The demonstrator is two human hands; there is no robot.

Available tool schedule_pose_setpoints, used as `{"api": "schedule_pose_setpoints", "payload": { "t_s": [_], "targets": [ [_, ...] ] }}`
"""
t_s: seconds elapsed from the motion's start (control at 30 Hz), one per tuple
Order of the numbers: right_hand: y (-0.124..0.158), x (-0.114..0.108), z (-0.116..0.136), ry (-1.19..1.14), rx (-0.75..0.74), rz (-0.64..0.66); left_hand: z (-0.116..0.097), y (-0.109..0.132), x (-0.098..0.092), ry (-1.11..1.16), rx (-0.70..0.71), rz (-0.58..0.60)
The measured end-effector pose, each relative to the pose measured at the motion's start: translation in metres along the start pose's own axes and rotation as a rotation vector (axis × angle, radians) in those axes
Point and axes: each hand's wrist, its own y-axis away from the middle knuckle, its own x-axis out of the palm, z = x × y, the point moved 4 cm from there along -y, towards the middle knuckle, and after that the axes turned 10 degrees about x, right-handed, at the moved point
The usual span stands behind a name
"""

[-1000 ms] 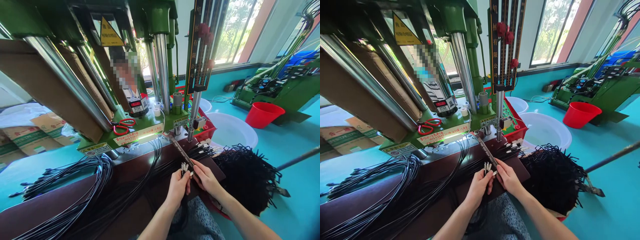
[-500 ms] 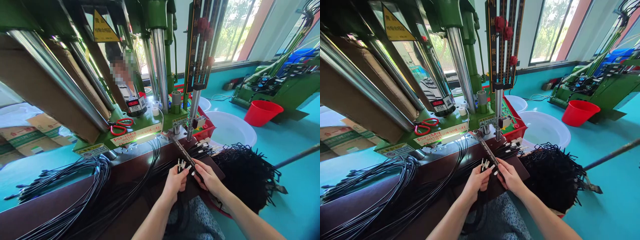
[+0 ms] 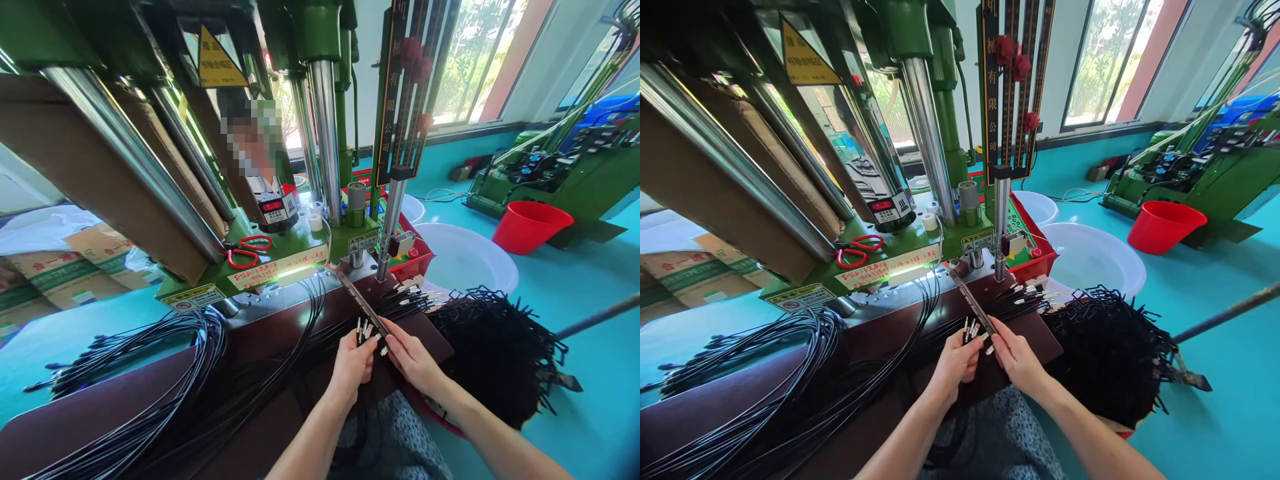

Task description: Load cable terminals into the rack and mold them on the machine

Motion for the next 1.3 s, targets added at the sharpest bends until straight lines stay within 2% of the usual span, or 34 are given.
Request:
{"api": "schedule_pose_setpoints", "payload": {
  "t_s": [0.13, 0.2, 0.27, 0.33, 0.4, 0.47, 0.53, 0.6, 0.73, 0.93, 1.3],
  "targets": [
    [-0.001, 0.0, -0.001, -0.05, 0.035, 0.001, 0.002, -0.001, 0.001, 0.012, 0.016, 0.021],
    [-0.001, -0.001, -0.001, -0.114, 0.076, 0.001, -0.003, -0.002, -0.002, -0.033, 0.097, 0.013],
    [0.0, -0.003, 0.0, -0.184, 0.12, -0.013, -0.012, -0.002, -0.011, -0.043, 0.224, -0.078],
    [0.0, -0.006, 0.001, -0.251, 0.157, -0.029, -0.019, -0.002, -0.02, 0.049, 0.289, -0.191],
    [0.0, -0.007, 0.001, -0.301, 0.185, -0.032, -0.019, -0.001, -0.024, 0.182, 0.238, -0.209],
    [0.0, -0.007, 0.0, -0.313, 0.195, -0.026, -0.016, -0.001, -0.019, 0.247, 0.149, -0.127],
    [-0.001, -0.006, -0.001, -0.294, 0.186, -0.009, -0.012, -0.002, -0.011, 0.21, 0.074, -0.066],
    [-0.001, -0.006, -0.001, -0.274, 0.168, 0.014, -0.008, -0.003, -0.006, 0.115, 0.037, -0.058],
    [-0.001, -0.007, -0.001, -0.246, 0.145, 0.038, -0.004, -0.006, -0.003, 0.008, 0.044, -0.087],
    [-0.001, -0.006, 0.0, -0.2, 0.124, 0.065, -0.005, -0.006, -0.007, 0.062, 0.057, -0.141],
    [0.0, -0.006, 0.003, -0.225, 0.142, 0.049, -0.006, -0.006, -0.005, 0.032, 0.071, -0.157]
  ]
}}
